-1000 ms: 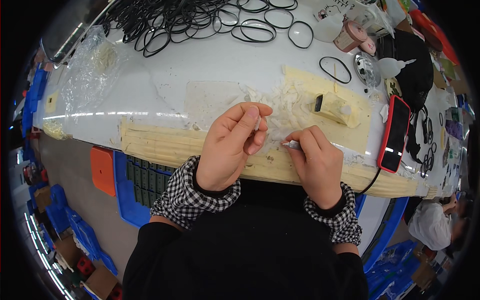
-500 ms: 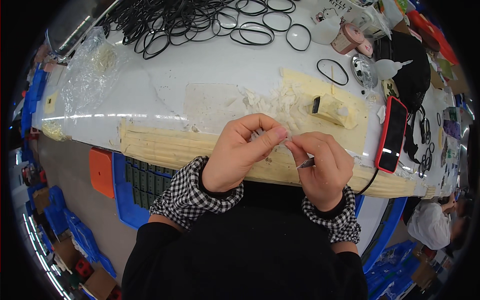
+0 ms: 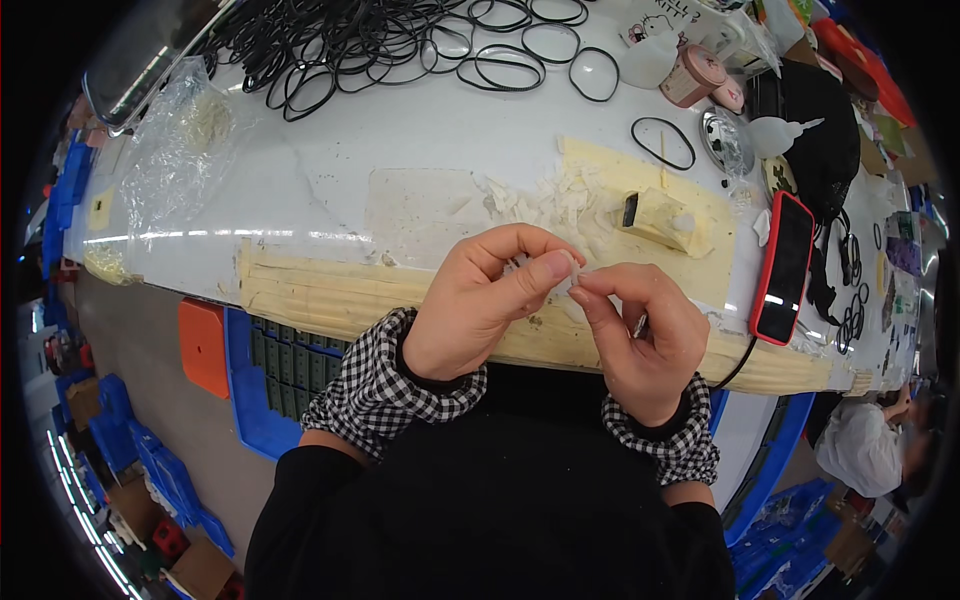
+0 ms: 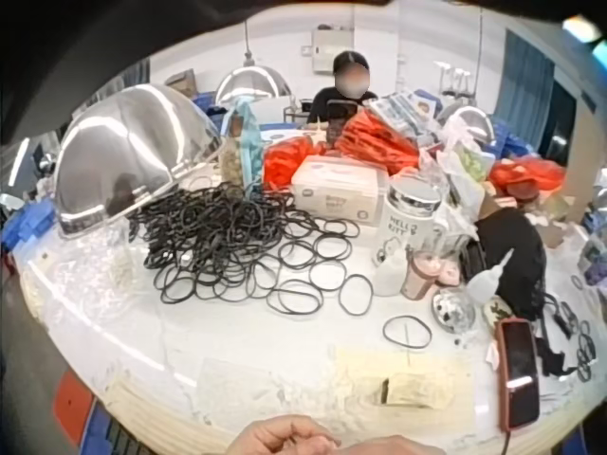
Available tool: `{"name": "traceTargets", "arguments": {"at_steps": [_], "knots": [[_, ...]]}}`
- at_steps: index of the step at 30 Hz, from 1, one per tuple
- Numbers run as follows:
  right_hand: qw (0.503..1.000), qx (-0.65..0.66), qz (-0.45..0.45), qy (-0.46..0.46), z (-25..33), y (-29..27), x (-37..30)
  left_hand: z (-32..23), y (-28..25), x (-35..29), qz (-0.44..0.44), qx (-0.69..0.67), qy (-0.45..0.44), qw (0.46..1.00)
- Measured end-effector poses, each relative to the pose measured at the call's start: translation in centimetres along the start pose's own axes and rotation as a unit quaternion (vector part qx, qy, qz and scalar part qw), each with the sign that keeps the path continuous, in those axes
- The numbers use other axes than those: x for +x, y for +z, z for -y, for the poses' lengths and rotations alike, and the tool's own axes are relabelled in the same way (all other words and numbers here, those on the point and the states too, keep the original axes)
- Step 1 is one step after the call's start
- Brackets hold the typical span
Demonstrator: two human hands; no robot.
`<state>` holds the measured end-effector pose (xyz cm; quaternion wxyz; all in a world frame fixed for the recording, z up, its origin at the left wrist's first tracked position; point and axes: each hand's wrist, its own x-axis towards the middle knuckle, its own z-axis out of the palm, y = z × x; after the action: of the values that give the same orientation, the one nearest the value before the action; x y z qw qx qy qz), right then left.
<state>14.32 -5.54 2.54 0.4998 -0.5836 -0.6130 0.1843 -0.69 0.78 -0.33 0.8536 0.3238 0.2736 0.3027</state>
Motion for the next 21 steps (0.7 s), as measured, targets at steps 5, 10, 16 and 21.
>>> {"name": "traceTargets", "arguments": {"at_steps": [5, 10, 16, 21], "knots": [[0.99, 0.09, 0.019, 0.105, 0.1, -0.3, -0.6, -0.1, 0.0, -0.3, 0.057, -0.044, 0.0, 0.997], [0.99, 0.087, 0.066, 0.091, 0.6, -0.5, -0.2, 1.0, -0.8, 0.0, 0.084, -0.096, 0.028, 0.991], [0.994, -0.055, 0.09, -0.035, 0.0, -0.4, 0.4, 0.5, -0.3, -0.1, 0.05, -0.102, -0.025, 0.993], [0.967, -0.221, 0.103, -0.071, -0.9, 0.0, 0.0, 0.7, -0.4, -0.1, 0.061, -0.116, -0.036, 0.991]]}}
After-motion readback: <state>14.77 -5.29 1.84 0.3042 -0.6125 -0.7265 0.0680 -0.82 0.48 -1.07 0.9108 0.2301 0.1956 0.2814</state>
